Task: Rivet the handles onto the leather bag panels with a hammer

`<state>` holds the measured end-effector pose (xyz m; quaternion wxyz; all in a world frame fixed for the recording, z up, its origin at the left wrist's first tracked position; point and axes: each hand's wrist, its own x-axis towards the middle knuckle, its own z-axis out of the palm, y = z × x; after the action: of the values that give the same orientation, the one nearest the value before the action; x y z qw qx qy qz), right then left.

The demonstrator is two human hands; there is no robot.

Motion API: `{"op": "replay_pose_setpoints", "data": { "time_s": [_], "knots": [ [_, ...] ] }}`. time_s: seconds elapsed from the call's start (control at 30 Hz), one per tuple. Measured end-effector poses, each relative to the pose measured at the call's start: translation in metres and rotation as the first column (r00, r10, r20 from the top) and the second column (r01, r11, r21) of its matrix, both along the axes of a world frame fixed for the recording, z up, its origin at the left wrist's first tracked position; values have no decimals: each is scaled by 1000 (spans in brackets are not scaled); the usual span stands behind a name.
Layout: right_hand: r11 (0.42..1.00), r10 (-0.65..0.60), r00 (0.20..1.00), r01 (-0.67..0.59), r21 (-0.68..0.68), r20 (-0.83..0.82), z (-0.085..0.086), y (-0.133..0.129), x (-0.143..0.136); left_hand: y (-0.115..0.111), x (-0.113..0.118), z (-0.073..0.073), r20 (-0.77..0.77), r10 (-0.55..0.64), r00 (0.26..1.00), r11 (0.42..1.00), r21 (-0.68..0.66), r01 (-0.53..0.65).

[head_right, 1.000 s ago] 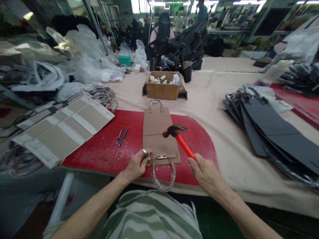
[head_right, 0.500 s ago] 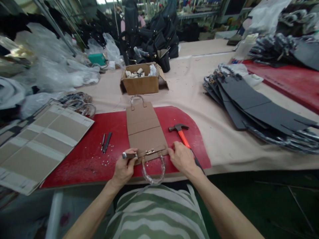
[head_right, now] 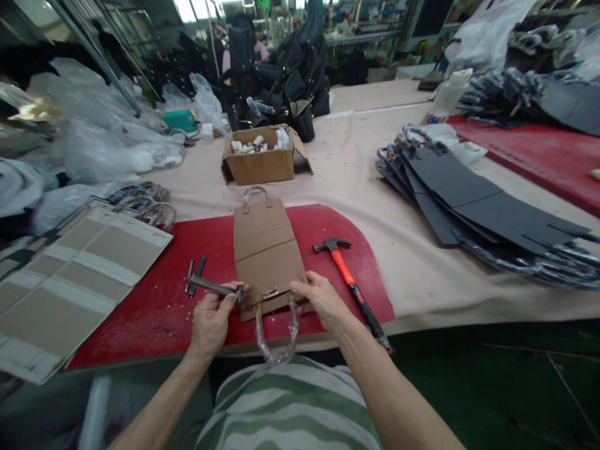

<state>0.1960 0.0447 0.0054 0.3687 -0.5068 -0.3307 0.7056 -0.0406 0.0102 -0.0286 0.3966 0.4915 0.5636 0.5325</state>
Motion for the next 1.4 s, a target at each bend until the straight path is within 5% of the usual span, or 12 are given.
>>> {"op": "replay_pose_setpoints", "data": {
  "time_s": [0.17, 0.4, 0.73, 0.97, 1.4],
  "knots": [
    [992, -124, 978, 120, -33, -170, -15, -7, -22, 12, 24, 21, 55, -106, 993, 994, 42, 104],
    [996, -54, 960, 72, 55, -274, -15, -9, -25, 40, 52, 47, 102, -219, 970, 976, 28, 217],
    [987, 25, 950, 26, 156, -313, -26, -9, -27, 42, 45, 29, 311, -208, 927, 974, -23, 226],
    [988, 51, 958, -8, 154, -282, -27, -5, -28, 40, 45, 38, 128, -240, 962, 970, 1, 241],
    [989, 30, 958, 12, 145, -287, -29, -2, -31, 43, 43, 28, 128, -243, 962, 969, -6, 246]
  ]
}}
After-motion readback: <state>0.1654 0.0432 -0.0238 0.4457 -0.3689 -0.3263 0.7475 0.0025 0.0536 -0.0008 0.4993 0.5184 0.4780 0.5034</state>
